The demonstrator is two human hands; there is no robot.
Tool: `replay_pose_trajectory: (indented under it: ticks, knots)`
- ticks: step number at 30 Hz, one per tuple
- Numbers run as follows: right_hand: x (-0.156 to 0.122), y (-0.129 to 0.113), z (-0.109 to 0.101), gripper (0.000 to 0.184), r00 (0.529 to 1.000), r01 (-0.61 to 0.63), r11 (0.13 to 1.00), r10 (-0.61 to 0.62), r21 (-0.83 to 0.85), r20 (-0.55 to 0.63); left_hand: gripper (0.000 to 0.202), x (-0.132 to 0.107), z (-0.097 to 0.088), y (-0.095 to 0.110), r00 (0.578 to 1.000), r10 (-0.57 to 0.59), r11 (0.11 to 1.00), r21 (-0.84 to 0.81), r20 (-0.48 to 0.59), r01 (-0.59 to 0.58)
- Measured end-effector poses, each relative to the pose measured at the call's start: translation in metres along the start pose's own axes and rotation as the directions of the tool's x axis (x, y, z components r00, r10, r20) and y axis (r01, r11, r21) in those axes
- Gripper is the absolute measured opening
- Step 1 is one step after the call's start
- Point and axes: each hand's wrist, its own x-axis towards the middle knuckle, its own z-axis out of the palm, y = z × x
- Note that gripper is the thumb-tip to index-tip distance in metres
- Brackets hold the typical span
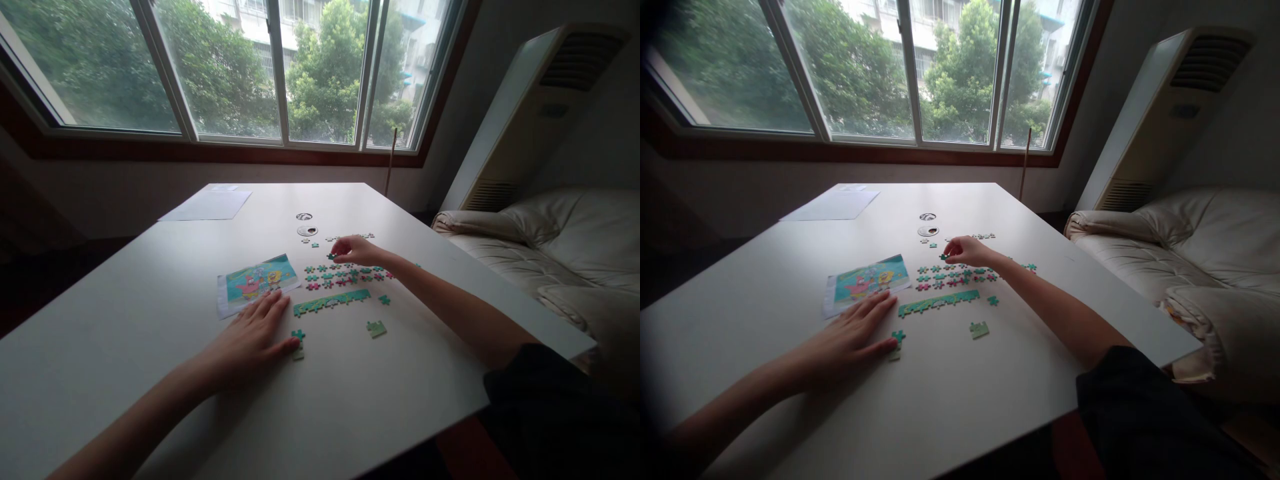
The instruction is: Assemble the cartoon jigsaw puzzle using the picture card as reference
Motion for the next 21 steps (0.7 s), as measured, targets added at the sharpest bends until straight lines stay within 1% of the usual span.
replay_pose_trajectory:
  ticks: [2,3,5,7,8,10,12,15,17,20,21]
  knots:
    - [-0.022,-0.004,-0.003,0.029,0.997,0.048,0.993,-0.055,0.111,0.057,0.076,0.0,0.0,-0.001,1.0,-0.005,1.0,0.0,-0.001,0.005]
    - [-0.034,-0.004,-0.005,0.03,0.993,0.049,0.986,-0.064,0.157,0.096,0.075,0.0,0.0,-0.001,1.0,-0.002,1.0,0.0,-0.025,0.002]
    - [-0.055,-0.003,-0.009,0.031,0.988,0.035,0.974,-0.068,0.226,0.139,0.069,-0.001,-0.001,0.003,0.991,0.022,1.0,0.005,-0.132,-0.021]
    - [-0.072,0.001,-0.013,0.031,0.987,0.012,0.963,-0.055,0.27,0.153,0.059,-0.002,-0.002,0.013,0.962,0.067,0.998,0.022,-0.266,-0.063]
    - [-0.078,0.003,-0.015,0.031,0.987,-0.001,0.957,-0.047,0.291,0.155,0.054,-0.002,-0.003,0.02,0.946,0.099,0.995,0.034,-0.309,-0.093]
    - [-0.085,0.006,-0.018,0.031,0.985,-0.027,0.944,-0.032,0.329,0.171,0.048,-0.004,-0.004,0.04,0.938,0.163,0.986,0.074,-0.307,-0.147]
    - [-0.089,0.005,-0.021,0.032,0.978,-0.034,0.939,-0.039,0.341,0.204,0.044,-0.006,-0.004,0.062,0.932,0.245,0.968,0.12,-0.268,-0.221]
    - [-0.093,-0.003,-0.024,0.03,0.967,0.017,0.964,-0.084,0.266,0.241,0.034,-0.007,-0.001,0.091,0.906,0.378,0.925,0.112,-0.189,-0.362]
    - [-0.097,-0.009,-0.025,0.028,0.958,0.052,0.981,-0.102,0.188,0.267,0.03,-0.005,0.001,0.105,0.891,0.425,0.905,0.075,-0.158,-0.419]
    - [-0.104,-0.016,-0.025,0.029,0.939,0.053,0.992,-0.088,0.113,0.333,0.032,0.0,0.004,0.12,0.871,0.468,0.881,0.008,-0.152,-0.472]
    - [-0.106,-0.017,-0.024,0.029,0.933,0.052,0.994,-0.084,0.098,0.35,0.031,0.002,0.004,0.124,0.862,0.48,0.873,-0.007,-0.164,-0.488]
